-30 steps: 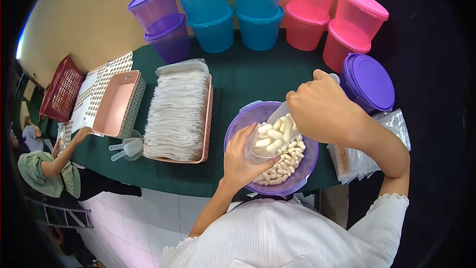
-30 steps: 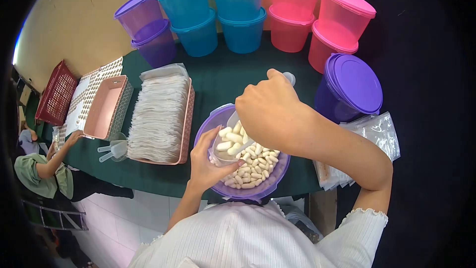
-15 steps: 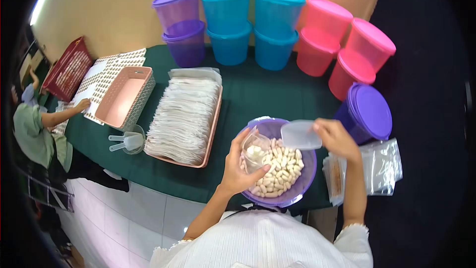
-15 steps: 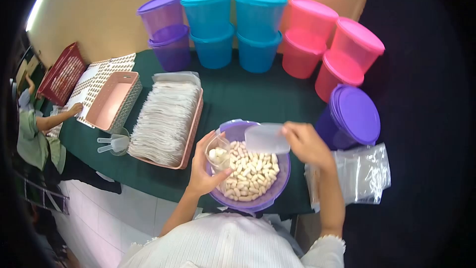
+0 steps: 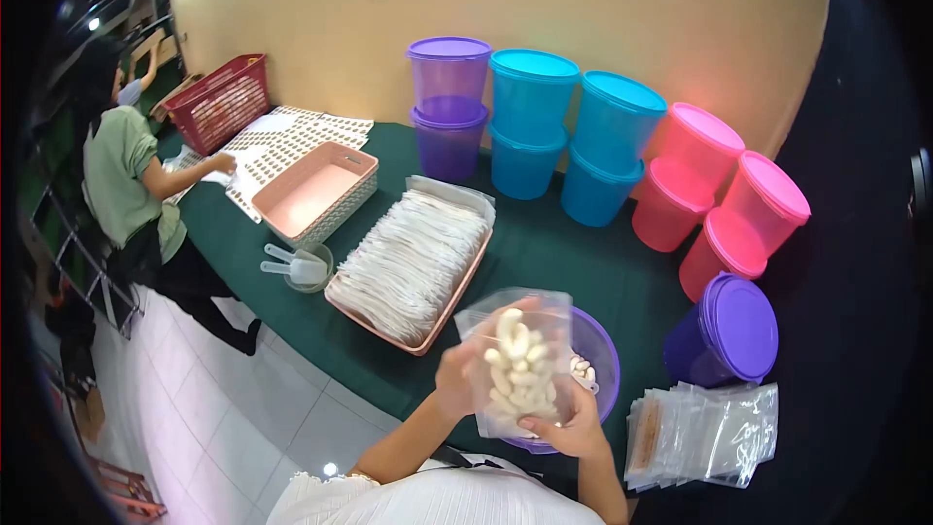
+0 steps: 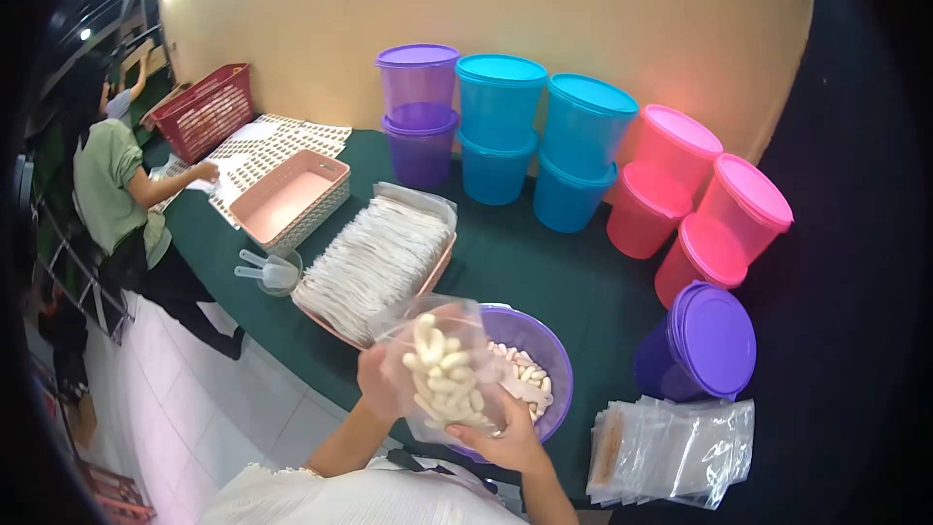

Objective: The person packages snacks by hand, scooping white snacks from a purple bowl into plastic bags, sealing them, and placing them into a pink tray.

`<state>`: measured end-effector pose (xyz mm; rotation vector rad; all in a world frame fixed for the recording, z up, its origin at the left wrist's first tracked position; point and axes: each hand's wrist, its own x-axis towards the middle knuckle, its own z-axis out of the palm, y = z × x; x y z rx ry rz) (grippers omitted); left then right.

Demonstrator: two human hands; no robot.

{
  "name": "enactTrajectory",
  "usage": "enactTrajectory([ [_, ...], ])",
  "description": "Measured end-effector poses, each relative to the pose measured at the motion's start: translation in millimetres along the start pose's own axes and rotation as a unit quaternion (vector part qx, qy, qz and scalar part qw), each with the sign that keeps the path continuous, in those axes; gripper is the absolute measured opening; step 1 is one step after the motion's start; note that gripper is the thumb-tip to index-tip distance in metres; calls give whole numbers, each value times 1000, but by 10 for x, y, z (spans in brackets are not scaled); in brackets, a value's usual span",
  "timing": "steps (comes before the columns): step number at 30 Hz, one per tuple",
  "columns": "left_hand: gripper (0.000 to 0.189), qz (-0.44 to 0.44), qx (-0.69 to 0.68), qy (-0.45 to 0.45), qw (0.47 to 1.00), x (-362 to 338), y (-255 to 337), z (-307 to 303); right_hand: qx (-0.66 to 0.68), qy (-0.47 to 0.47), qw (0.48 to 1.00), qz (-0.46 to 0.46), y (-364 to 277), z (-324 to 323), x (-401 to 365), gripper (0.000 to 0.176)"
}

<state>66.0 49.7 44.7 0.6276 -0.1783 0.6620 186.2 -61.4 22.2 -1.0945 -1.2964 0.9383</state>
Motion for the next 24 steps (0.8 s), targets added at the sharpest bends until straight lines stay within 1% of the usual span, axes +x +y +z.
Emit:
enactTrajectory([
  [1,72,-12,92,31,995,-19,48,39,38,47,998,-11,28,51,-23,44],
  [2,72,-4,92,38,995,-78,54,57,76,96,992,-18,44,60,-49,43],
  [3,69,-22,194,53,979,-135,49,70,30,94,994,-47,54,21,-53,41],
  [4,67,-42,293,68,953,-176,23,83,31,88,995,-43,32,2,-67,41],
  [5,67,-39,261,78,961,-204,-18,99,42,91,994,-35,-3,-6,-90,40],
  [6,67,-39,259,83,962,-223,-55,147,55,96,994,-27,-42,-22,-109,39],
  [7,67,-2,273,111,956,-246,-85,218,57,95,994,-21,-87,-46,-126,39],
  [8,67,30,285,140,948,-277,-132,265,80,146,986,-25,-133,-70,-163,42],
  [9,68,55,333,151,929,-322,-180,177,101,200,974,-26,-150,-94,-240,44],
  [10,63,72,357,166,916,-360,-168,226,104,207,973,-12,-136,-160,-339,44],
  [12,57,101,328,203,917,-493,-211,157,22,90,995,42,-99,-337,-529,52],
  [13,52,101,334,234,907,-529,-198,221,56,80,993,66,-110,-369,-595,58],
  [16,49,135,365,298,872,-661,-292,174,70,124,984,111,-47,-470,-741,59],
  [17,48,138,365,309,867,-693,-327,168,99,98,982,129,-74,-491,-784,60],
  [18,48,137,364,310,868,-725,-361,161,98,98,982,131,-93,-525,-817,60],
  [20,46,118,373,336,857,-792,-410,144,139,108,972,154,-117,-585,-861,67],
  [24,43,99,376,348,853,-852,-488,146,114,93,974,171,-144,-703,-955,67],
])
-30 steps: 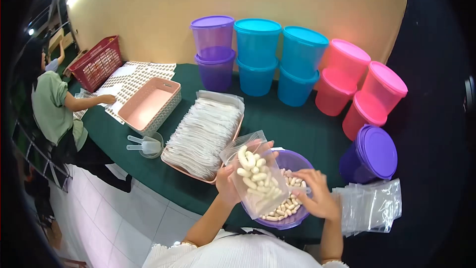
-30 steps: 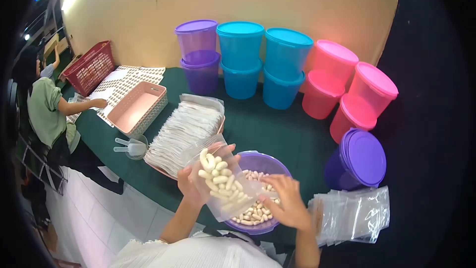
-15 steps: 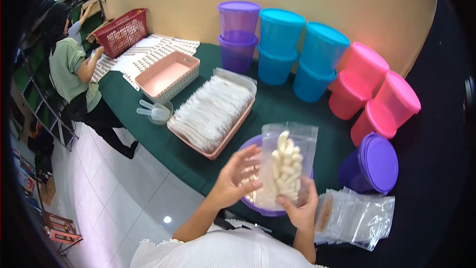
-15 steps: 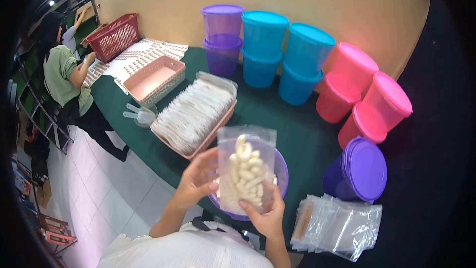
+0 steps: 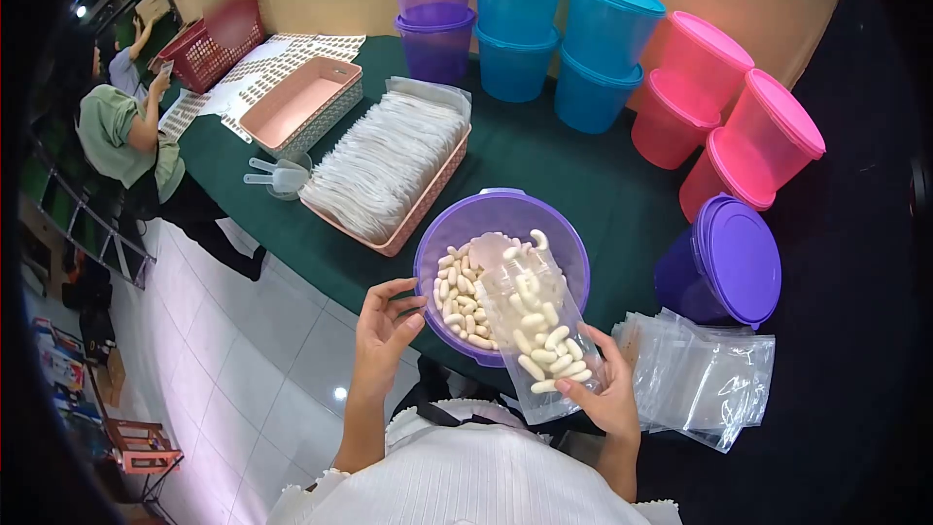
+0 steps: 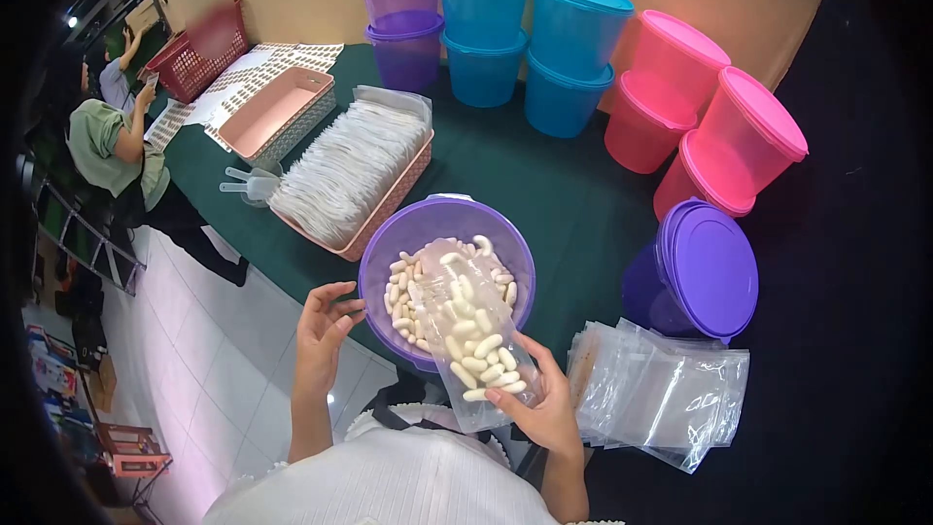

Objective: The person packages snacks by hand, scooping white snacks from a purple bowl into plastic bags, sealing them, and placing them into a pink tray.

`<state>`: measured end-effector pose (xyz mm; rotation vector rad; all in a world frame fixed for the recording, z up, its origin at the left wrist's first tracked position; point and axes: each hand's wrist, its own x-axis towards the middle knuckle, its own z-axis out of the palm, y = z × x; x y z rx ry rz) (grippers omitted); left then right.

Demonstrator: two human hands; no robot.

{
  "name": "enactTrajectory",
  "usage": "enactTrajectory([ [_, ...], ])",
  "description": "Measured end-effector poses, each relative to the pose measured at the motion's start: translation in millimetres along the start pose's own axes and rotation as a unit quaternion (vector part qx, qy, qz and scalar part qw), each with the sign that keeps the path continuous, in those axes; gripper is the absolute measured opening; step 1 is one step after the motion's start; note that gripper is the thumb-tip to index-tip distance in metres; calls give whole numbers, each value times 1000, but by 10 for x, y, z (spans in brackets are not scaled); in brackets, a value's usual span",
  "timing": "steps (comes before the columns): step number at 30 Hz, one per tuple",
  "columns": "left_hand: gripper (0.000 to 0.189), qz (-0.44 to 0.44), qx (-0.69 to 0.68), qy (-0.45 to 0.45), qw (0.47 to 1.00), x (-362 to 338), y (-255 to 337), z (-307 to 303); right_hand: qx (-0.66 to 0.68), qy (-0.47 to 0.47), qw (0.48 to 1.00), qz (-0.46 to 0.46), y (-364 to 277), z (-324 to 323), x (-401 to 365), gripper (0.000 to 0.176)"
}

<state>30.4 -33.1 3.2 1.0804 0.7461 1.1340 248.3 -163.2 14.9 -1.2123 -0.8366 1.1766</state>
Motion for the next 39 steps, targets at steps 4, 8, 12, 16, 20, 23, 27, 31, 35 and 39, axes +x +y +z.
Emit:
enactTrajectory([
  [4,43,5,39,-5,999,-38,-21,76,2,-12,1000,-7,50,-42,-30,68],
  [8,44,-7,40,-20,999,-86,-7,199,5,-34,998,-56,125,-11,-8,69],
  [12,58,-1,-48,-130,990,-93,5,265,14,-31,994,-106,269,177,34,66],
  [16,63,96,-92,-81,988,-175,58,235,-88,-63,984,-143,373,528,93,52],
  [20,44,97,-80,-33,992,-202,169,-124,-151,-146,970,-118,414,886,232,51],
  [23,39,95,-51,8,994,-243,275,-400,-95,-169,950,-246,404,1200,444,51],
  [27,35,103,-38,28,994,-353,435,-813,-72,-199,943,-257,337,1826,628,47],
  [31,30,161,-29,85,983,-426,551,-1327,-3,-222,954,-200,493,2501,746,40],
  [35,26,215,69,135,965,-522,741,-1827,26,-247,943,-219,717,3069,827,31],
  [39,21,191,88,191,959,-651,830,-2270,80,-260,945,-181,881,3524,845,22],
])
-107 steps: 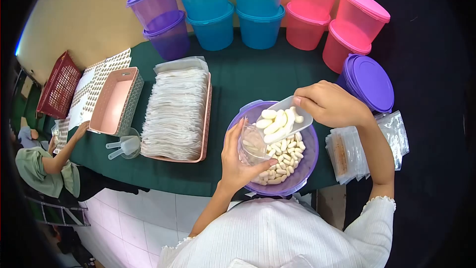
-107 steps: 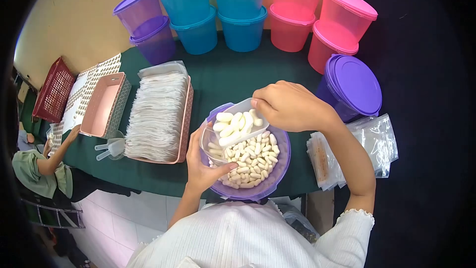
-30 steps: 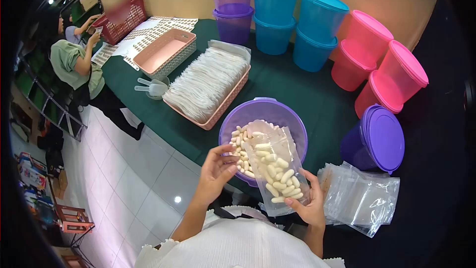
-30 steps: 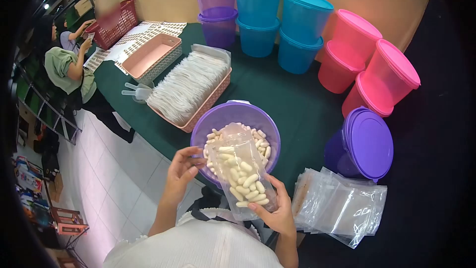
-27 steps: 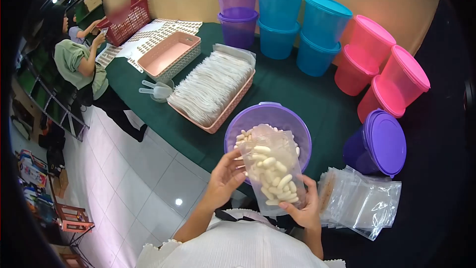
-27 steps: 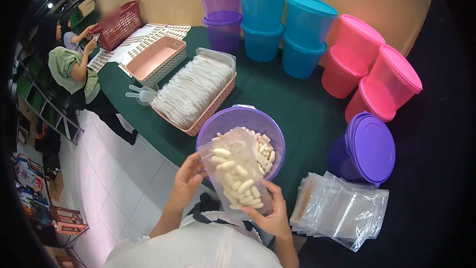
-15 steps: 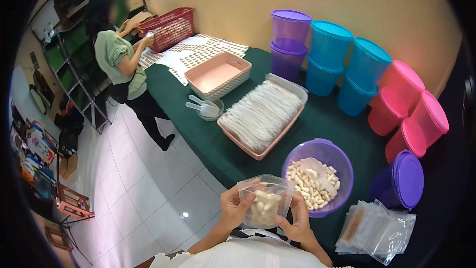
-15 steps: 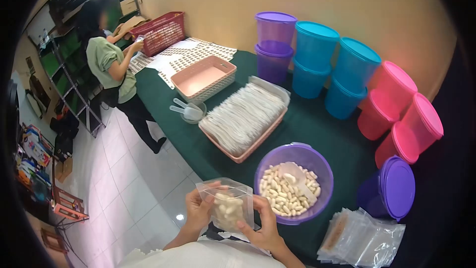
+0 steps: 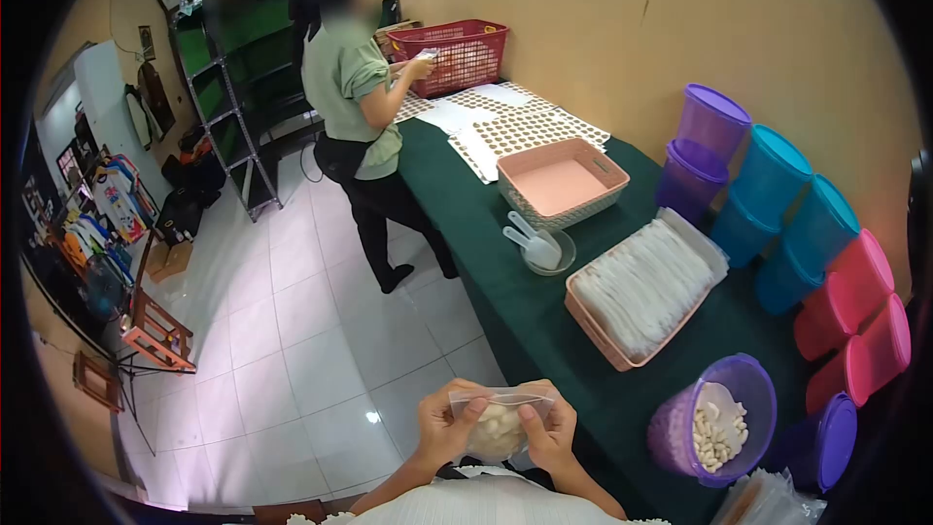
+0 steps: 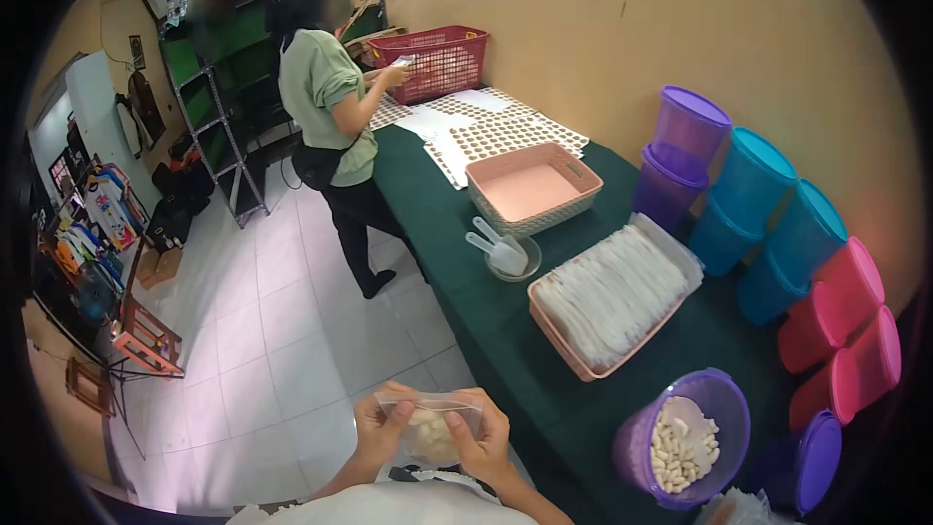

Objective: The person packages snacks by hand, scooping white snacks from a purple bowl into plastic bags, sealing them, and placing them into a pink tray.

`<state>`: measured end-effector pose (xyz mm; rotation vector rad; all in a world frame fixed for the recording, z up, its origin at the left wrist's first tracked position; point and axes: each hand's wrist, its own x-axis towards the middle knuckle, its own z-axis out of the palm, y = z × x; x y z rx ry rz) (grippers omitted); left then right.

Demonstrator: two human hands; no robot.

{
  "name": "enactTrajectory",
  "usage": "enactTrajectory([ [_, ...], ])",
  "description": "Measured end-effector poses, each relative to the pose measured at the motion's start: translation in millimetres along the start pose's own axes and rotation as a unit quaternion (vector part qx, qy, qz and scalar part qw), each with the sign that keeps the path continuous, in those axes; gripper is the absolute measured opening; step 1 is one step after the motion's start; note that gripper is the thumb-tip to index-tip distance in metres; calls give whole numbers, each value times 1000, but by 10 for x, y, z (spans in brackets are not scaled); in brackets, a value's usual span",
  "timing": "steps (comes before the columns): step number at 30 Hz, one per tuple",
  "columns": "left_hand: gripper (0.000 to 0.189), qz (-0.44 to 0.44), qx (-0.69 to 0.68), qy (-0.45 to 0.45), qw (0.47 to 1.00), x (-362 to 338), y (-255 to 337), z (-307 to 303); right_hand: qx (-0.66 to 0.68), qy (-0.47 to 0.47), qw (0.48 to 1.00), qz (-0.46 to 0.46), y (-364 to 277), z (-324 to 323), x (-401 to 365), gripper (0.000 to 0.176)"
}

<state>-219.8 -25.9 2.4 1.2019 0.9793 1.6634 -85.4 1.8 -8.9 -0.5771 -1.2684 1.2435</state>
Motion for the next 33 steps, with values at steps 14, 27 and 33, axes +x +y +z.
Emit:
enactTrajectory([
  [14,24,-8,-10,192,981,371,15,-612,24,-98,992,73,533,577,745,8],
  [27,22,85,47,179,979,1495,-257,-928,-81,-217,971,-55,829,601,2033,7],
  [33,9,66,148,97,982,2039,-403,-802,-95,-192,971,-101,972,386,2514,8],
])
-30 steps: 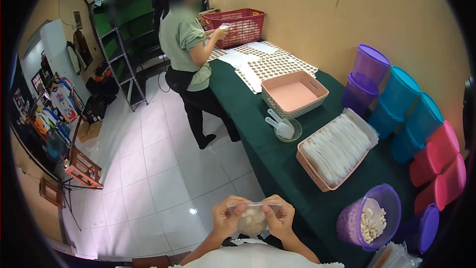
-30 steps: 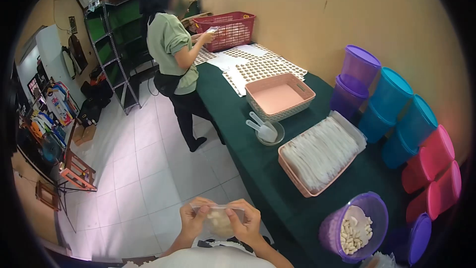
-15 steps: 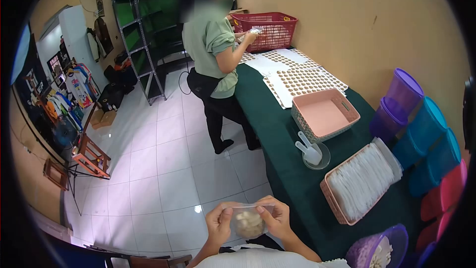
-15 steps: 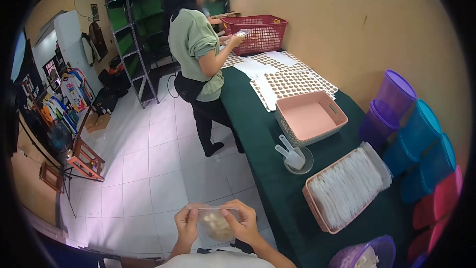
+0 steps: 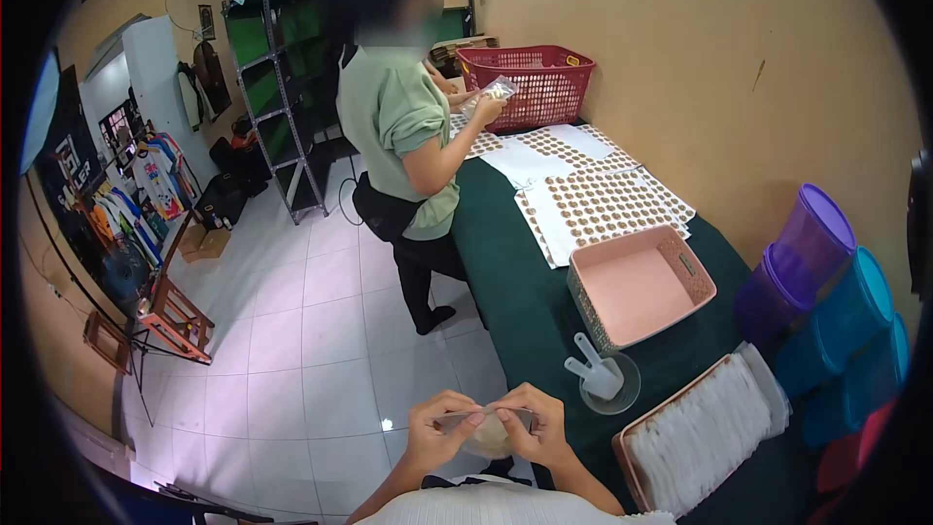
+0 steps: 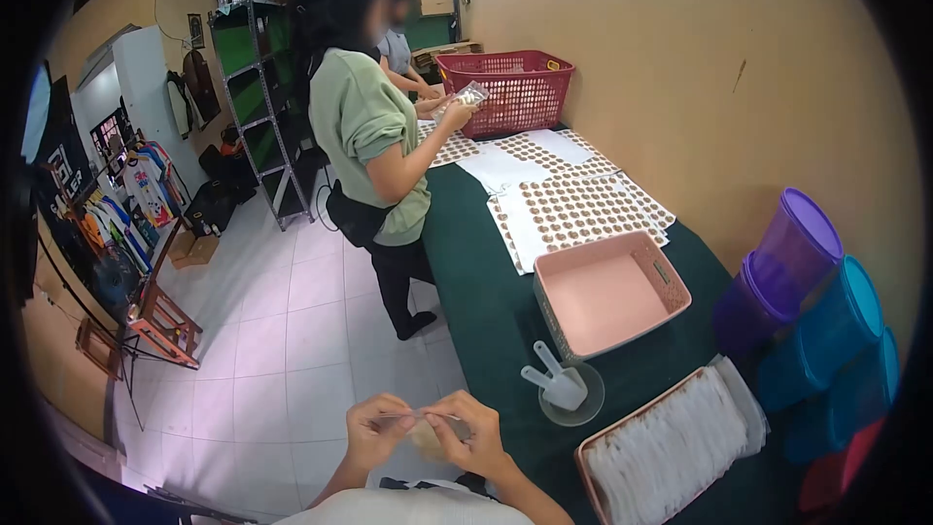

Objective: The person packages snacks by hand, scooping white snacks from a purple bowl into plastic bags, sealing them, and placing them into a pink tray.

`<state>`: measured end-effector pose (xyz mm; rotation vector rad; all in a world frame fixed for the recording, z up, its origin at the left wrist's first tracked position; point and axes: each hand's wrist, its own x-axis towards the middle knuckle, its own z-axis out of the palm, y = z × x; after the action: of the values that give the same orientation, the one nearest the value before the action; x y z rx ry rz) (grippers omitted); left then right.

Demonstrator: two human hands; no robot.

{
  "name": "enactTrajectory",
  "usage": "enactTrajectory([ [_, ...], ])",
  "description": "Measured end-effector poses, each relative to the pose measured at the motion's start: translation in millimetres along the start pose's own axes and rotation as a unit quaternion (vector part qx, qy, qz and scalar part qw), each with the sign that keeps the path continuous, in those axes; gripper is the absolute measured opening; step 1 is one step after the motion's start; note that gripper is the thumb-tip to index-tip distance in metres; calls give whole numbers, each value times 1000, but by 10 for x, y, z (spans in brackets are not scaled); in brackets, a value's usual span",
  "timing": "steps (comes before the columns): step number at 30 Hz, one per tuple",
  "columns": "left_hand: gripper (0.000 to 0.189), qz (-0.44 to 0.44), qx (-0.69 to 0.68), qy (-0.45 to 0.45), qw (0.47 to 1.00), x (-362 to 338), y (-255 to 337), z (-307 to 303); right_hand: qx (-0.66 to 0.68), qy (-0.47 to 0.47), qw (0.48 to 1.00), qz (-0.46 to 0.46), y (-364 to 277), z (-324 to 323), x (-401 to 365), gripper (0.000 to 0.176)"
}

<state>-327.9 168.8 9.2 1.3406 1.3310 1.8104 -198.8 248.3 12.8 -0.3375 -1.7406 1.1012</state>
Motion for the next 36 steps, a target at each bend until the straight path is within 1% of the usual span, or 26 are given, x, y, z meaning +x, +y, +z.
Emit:
enactTrajectory([
  [5,5,-3,39,-60,997,232,-132,224,49,42,998,23,259,-209,-2,10],
  [7,6,-11,29,-82,996,311,-195,304,67,59,996,23,279,-304,3,10],
  [9,8,-8,17,-105,994,413,-241,407,33,59,997,24,263,-412,57,14],
  [11,8,-42,-24,-122,991,492,-252,504,22,78,996,33,334,-503,71,14],
  [12,8,-41,-25,-127,991,538,-271,533,13,93,995,45,356,-539,73,15],
  [13,9,-15,-17,-139,990,572,-295,561,11,99,994,46,354,-572,78,15],
  [14,10,10,-12,-150,989,591,-311,598,-25,100,993,50,341,-613,83,14],
  [15,10,8,-18,-156,988,617,-315,638,-61,100,992,52,334,-658,75,13],
  [16,10,-5,0,-168,986,641,-310,670,-66,104,991,56,334,-685,45,13],
  [17,9,-18,19,-179,984,659,-304,697,-82,134,987,43,342,-692,13,12],
  [18,9,-20,19,-183,983,673,-299,724,-96,164,981,30,346,-681,-14,10],
  [20,5,-10,33,-157,987,730,-282,769,-106,189,976,19,331,-648,-1,7],
  [22,4,-13,38,-167,985,793,-202,730,-118,209,971,4,295,-661,20,6],
  [24,4,-16,40,-173,984,819,-138,715,-62,213,975,-1,234,-721,2,8],
  [28,7,37,35,-176,983,854,-84,741,-48,238,970,-2,136,-842,-1,10],
  [30,9,54,34,-169,984,844,-102,732,-36,268,962,-34,129,-838,-17,9],
  [31,10,78,38,-169,982,849,-133,732,-36,264,963,-33,122,-830,-17,9],
  [32,11,101,41,-170,979,855,-149,729,-25,279,959,-33,113,-826,-15,9],
  [34,11,97,43,-183,977,877,-135,727,-20,294,955,-29,99,-816,-33,9],
  [36,12,95,37,-199,975,913,-138,771,-21,332,943,-14,80,-838,-53,10],
])
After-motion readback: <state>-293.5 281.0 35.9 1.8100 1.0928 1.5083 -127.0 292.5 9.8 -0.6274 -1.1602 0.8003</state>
